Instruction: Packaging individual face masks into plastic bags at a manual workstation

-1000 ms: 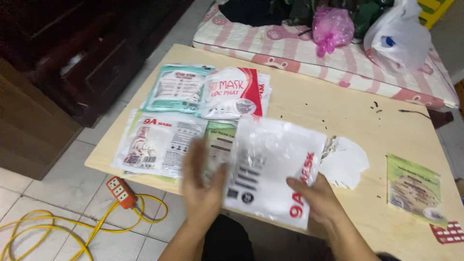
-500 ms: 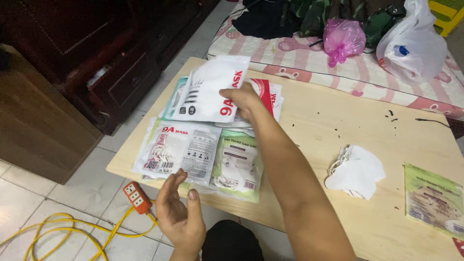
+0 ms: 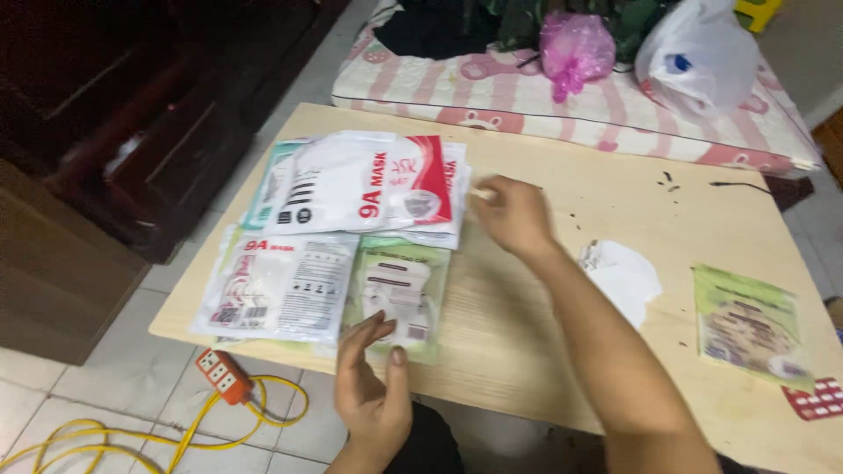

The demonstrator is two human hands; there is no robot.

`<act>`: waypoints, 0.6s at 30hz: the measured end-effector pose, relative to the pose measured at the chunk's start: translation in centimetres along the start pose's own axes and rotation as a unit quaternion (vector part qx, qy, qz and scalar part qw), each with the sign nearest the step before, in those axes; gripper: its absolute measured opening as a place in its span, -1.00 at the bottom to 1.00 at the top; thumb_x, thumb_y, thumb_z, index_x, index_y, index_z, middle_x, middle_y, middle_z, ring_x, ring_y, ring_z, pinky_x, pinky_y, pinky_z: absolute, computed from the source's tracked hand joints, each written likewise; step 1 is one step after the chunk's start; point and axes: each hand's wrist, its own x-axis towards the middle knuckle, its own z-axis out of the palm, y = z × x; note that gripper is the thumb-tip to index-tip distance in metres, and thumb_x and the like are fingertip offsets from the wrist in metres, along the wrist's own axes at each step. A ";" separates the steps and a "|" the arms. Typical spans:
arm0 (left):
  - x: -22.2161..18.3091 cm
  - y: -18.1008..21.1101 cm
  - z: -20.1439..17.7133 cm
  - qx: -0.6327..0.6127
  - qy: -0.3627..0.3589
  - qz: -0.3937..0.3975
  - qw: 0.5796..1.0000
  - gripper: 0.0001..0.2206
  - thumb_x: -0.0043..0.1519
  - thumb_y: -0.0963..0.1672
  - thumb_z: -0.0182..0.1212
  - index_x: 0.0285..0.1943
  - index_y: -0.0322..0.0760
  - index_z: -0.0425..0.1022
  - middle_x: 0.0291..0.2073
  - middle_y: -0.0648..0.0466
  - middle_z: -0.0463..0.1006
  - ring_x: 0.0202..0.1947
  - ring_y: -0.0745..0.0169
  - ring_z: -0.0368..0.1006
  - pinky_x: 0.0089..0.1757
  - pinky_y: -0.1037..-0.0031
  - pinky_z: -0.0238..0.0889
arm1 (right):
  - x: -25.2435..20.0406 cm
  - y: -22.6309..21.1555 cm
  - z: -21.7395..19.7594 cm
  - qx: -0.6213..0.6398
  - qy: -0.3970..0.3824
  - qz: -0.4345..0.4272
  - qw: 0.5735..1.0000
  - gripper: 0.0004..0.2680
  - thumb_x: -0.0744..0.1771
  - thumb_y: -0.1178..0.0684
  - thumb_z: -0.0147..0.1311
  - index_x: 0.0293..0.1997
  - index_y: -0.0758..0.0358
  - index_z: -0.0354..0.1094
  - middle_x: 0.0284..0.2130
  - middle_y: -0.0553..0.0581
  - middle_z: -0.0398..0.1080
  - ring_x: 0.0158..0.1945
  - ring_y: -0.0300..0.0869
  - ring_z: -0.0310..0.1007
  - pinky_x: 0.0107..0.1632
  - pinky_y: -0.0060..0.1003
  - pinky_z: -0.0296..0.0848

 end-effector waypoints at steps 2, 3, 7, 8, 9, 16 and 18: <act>-0.5 0.3 1.9 -0.010 -0.049 -0.010 0.999 -0.72 0.27 -0.22 0.14 0.16 -0.41 0.38 -0.03 -0.11 0.56 0.08 -0.02 0.50 0.14 0.23 0.35 | -3.8 6.0 -4.2 -0.005 0.011 0.040 0.999 -0.81 0.28 -0.08 0.21 -0.07 0.00 0.57 -0.22 -0.06 0.62 -0.18 -0.28 0.62 -0.04 -0.36 0.47; -0.8 0.5 3.0 -0.017 -0.093 -0.017 0.995 -0.69 0.24 -0.24 0.18 0.18 -0.41 0.38 0.03 -0.15 0.55 0.06 0.03 0.49 0.08 0.30 0.40 | -5.9 9.0 -6.5 -0.007 0.020 0.074 0.997 -0.82 0.28 -0.03 0.22 -0.07 0.00 0.57 -0.28 -0.06 0.62 -0.18 -0.35 0.61 -0.02 -0.44 0.48; -1.7 -0.8 9.1 0.020 -0.213 -0.056 0.975 -0.77 0.27 -0.16 0.16 0.09 -0.32 0.48 -0.03 -0.01 0.59 0.04 0.03 0.50 0.09 0.28 0.31 | -13.1 19.4 -12.0 -0.178 0.010 0.161 0.971 -0.79 0.28 -0.10 0.17 -0.03 -0.04 0.59 -0.29 0.05 0.61 -0.16 -0.07 0.58 -0.01 -0.17 0.43; -2.3 -2.0 10.9 -0.031 -0.241 -0.104 0.965 -0.76 0.25 -0.21 0.22 0.08 -0.39 0.50 -0.07 -0.10 0.60 0.03 -0.10 0.52 0.06 0.18 0.33 | -14.3 20.1 -12.9 -0.146 -0.009 0.196 0.970 -0.78 0.31 0.05 0.17 0.03 0.17 0.55 -0.19 0.26 0.58 -0.07 0.10 0.57 0.02 0.00 0.48; -3.0 -3.2 12.7 -0.081 -0.268 -0.151 0.948 -0.75 0.23 -0.25 0.28 0.08 -0.47 0.52 -0.11 -0.19 0.60 0.02 -0.24 0.53 0.03 0.08 0.35 | -15.5 20.7 -13.8 -0.113 -0.026 0.231 0.966 -0.78 0.33 0.20 0.16 0.09 0.38 0.51 -0.10 0.47 0.55 0.01 0.26 0.56 0.05 0.17 0.52; -7.7 -11.9 20.9 -0.087 -0.253 -0.400 0.877 -0.72 0.20 -0.22 0.31 0.11 -0.31 0.62 -0.18 -0.20 0.66 -0.10 0.07 0.57 -0.06 0.22 0.45 | -16.0 22.3 -12.7 -0.095 -0.093 0.296 0.946 -0.60 0.26 -0.13 0.29 0.22 0.06 0.47 0.07 0.35 0.48 0.17 0.23 0.47 0.17 0.12 0.49; -7.0 -10.6 20.9 -0.036 -0.294 -0.433 0.851 -0.72 0.24 -0.17 0.25 0.12 -0.36 0.58 -0.09 -0.30 0.63 0.01 -0.18 0.56 0.00 0.07 0.43 | -15.5 22.6 -12.0 -0.147 -0.122 0.310 0.931 -0.47 0.23 -0.19 0.33 0.33 0.15 0.35 0.07 0.36 0.47 0.18 0.21 0.47 0.19 0.12 0.48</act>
